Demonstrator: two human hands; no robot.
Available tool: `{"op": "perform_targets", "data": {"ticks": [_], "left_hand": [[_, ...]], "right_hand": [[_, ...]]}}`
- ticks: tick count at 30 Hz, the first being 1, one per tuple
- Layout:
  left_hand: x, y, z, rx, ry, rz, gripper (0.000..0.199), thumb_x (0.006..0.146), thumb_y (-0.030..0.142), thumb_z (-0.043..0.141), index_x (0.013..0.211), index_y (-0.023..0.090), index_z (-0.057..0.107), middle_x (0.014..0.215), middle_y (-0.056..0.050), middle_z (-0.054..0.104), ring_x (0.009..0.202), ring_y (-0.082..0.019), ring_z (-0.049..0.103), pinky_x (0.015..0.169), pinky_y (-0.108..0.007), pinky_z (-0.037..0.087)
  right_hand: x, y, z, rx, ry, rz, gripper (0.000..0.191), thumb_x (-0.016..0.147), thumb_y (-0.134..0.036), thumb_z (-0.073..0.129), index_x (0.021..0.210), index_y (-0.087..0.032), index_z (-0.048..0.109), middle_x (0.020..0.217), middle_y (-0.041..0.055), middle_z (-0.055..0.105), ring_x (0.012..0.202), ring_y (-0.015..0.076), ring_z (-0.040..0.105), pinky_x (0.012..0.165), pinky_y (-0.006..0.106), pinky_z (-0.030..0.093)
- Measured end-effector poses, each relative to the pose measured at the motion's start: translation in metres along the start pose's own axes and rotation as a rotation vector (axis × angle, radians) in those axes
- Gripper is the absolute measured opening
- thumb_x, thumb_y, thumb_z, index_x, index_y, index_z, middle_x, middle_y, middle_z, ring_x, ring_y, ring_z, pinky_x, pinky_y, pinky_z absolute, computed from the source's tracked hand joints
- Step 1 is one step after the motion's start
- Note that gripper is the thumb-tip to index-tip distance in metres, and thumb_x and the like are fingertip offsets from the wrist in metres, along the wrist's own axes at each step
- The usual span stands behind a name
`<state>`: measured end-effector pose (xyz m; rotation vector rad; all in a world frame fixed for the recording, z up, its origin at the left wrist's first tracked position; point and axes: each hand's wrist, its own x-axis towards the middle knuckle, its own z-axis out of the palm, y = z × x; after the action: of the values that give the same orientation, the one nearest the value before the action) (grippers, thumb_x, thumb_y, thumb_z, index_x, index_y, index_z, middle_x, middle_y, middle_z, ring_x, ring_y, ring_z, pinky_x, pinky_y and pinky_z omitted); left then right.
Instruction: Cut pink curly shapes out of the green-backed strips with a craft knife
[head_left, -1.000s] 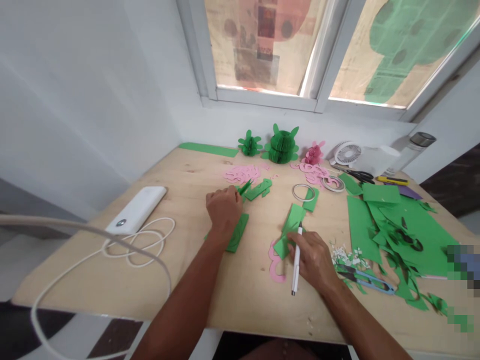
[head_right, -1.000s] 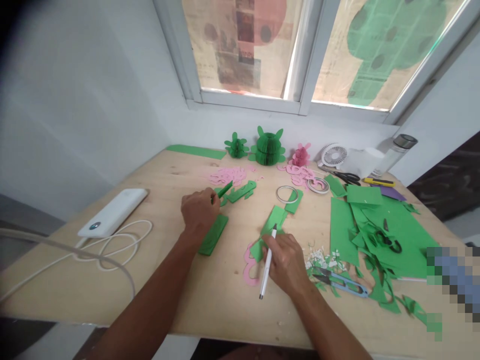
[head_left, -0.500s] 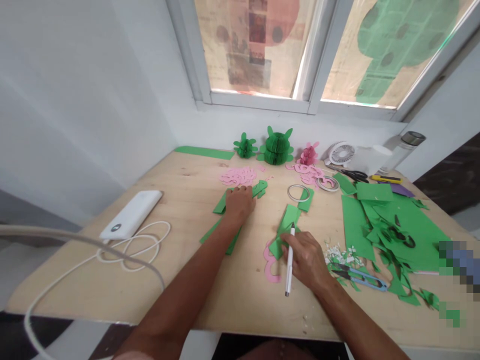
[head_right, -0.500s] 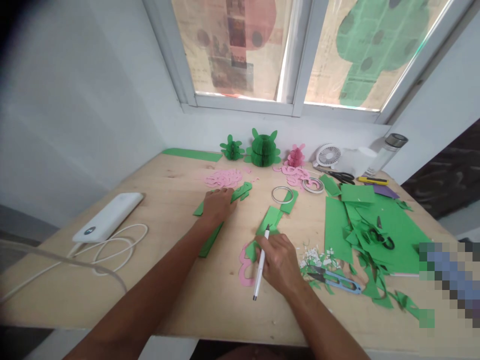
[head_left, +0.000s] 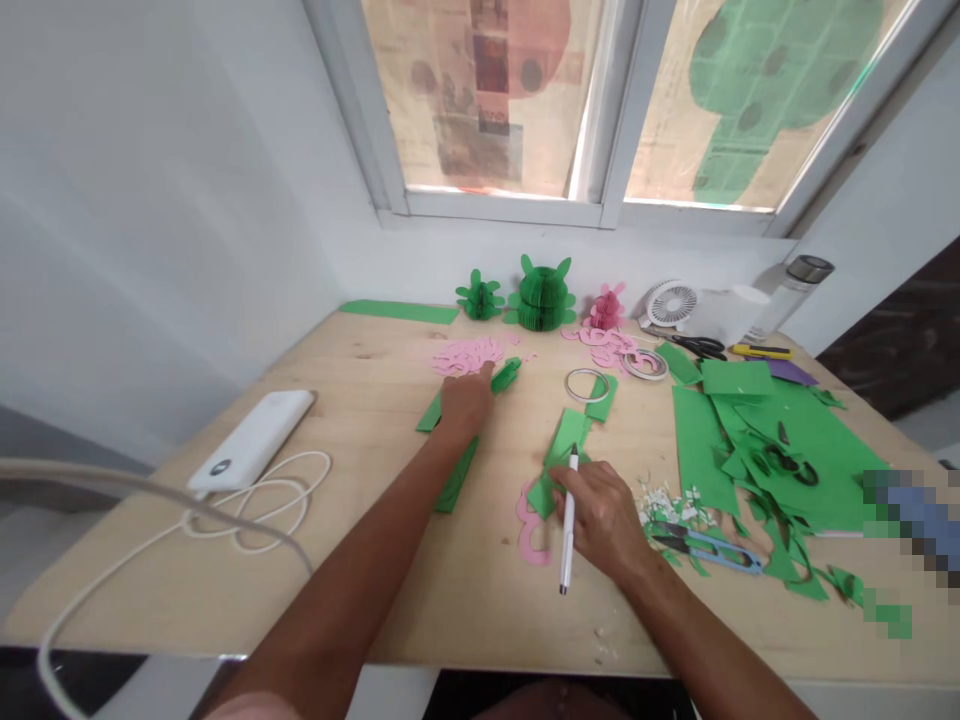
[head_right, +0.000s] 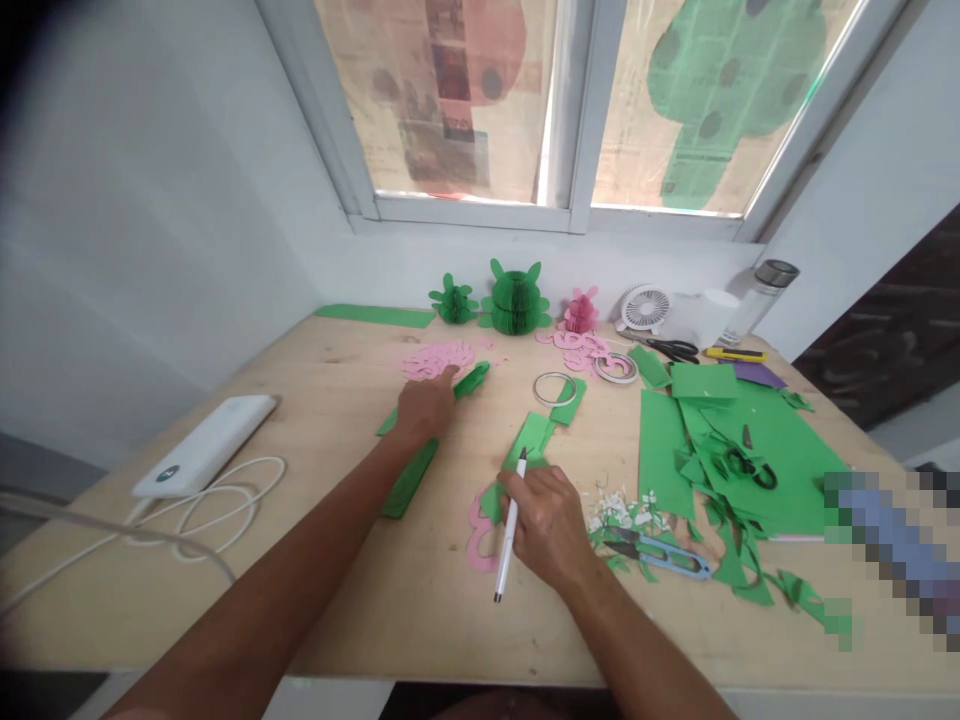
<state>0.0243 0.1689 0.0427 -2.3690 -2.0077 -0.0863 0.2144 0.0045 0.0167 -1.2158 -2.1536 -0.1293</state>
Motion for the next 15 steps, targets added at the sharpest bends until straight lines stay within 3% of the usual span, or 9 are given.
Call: {"op": "perform_targets", "data": {"ticks": [3, 6, 11, 15], "left_hand": [[-0.0018, 0.0013, -0.0001, 0.030, 0.015, 0.057, 0.046, 0.094, 0.014, 0.035, 0.137, 0.027, 0.043, 0.099, -0.011, 0.072, 0.099, -0.023, 0.066, 0.088, -0.036, 0.042], [-0.0033, 0.0014, 0.0009, 0.054, 0.023, 0.107, 0.043, 0.096, 0.015, 0.035, 0.134, 0.029, 0.046, 0.102, -0.010, 0.072, 0.100, -0.022, 0.065, 0.090, -0.037, 0.041], [-0.0031, 0.0017, 0.0046, 0.089, 0.022, 0.157, 0.028, 0.097, 0.026, 0.047, 0.123, 0.021, 0.056, 0.110, -0.008, 0.067, 0.102, -0.022, 0.063, 0.093, -0.043, 0.047], [-0.0005, 0.0048, 0.0062, 0.117, 0.010, 0.165, 0.034, 0.093, 0.037, 0.057, 0.120, 0.016, 0.057, 0.119, -0.009, 0.061, 0.104, -0.021, 0.061, 0.091, -0.045, 0.052]], "right_hand": [[-0.0001, -0.0002, -0.0006, -0.005, 0.005, 0.000, 0.017, 0.091, -0.016, 0.048, 0.103, -0.019, 0.061, 0.070, 0.0032, 0.062, 0.068, 0.0185, 0.058, 0.068, 0.030, 0.039], [0.0000, -0.0006, -0.0010, -0.006, 0.015, -0.002, 0.017, 0.092, -0.016, 0.048, 0.103, -0.018, 0.061, 0.071, 0.0034, 0.062, 0.068, 0.0188, 0.058, 0.067, 0.030, 0.039], [0.0002, -0.0014, -0.0011, -0.005, 0.020, -0.003, 0.017, 0.092, -0.016, 0.047, 0.102, -0.018, 0.060, 0.070, 0.0028, 0.061, 0.067, 0.0186, 0.057, 0.067, 0.030, 0.039], [0.0000, -0.0014, -0.0010, -0.005, 0.021, 0.003, 0.017, 0.092, -0.016, 0.047, 0.101, -0.018, 0.061, 0.069, 0.0030, 0.061, 0.067, 0.0188, 0.057, 0.067, 0.031, 0.039]]}}
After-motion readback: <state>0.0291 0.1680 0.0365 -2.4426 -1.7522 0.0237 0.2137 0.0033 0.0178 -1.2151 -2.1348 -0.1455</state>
